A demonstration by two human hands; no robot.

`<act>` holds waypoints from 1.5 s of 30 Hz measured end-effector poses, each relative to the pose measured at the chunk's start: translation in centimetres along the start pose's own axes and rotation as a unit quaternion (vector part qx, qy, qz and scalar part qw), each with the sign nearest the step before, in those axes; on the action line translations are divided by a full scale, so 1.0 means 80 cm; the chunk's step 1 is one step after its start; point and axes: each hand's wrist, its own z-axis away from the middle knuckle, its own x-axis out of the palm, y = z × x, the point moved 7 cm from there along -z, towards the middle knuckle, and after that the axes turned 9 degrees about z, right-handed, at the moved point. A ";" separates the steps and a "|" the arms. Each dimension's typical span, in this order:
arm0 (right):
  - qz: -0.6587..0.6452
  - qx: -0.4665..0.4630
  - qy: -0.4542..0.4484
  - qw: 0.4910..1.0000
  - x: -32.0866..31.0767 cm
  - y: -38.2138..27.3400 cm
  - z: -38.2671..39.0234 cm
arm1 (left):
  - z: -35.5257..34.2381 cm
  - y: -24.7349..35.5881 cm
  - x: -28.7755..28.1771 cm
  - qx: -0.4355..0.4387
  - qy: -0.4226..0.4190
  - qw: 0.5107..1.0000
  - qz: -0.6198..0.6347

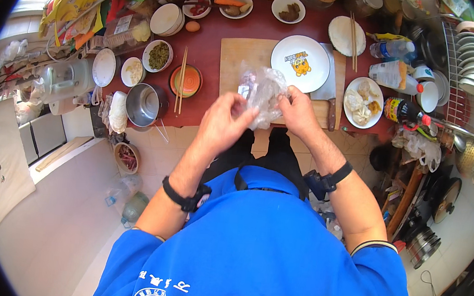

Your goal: The person retrieves a package of meat from the refrigerator, places it on a cutting board, and uses a cleaver to cut the meat into smaller pieces. The person then places the cut pieces onto a plate.

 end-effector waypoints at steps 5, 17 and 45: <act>-0.088 -0.038 -0.002 0.995 0.007 -0.001 0.014 | -0.060 -0.041 0.039 -0.075 -0.063 0.992 -0.081; -0.166 0.013 0.019 0.986 0.006 0.017 0.066 | -0.029 -0.051 -0.018 -0.083 0.064 0.944 0.313; 0.362 -0.107 -0.141 0.915 0.082 -0.073 -0.007 | -0.011 -0.082 -0.024 -0.054 -0.006 0.954 0.294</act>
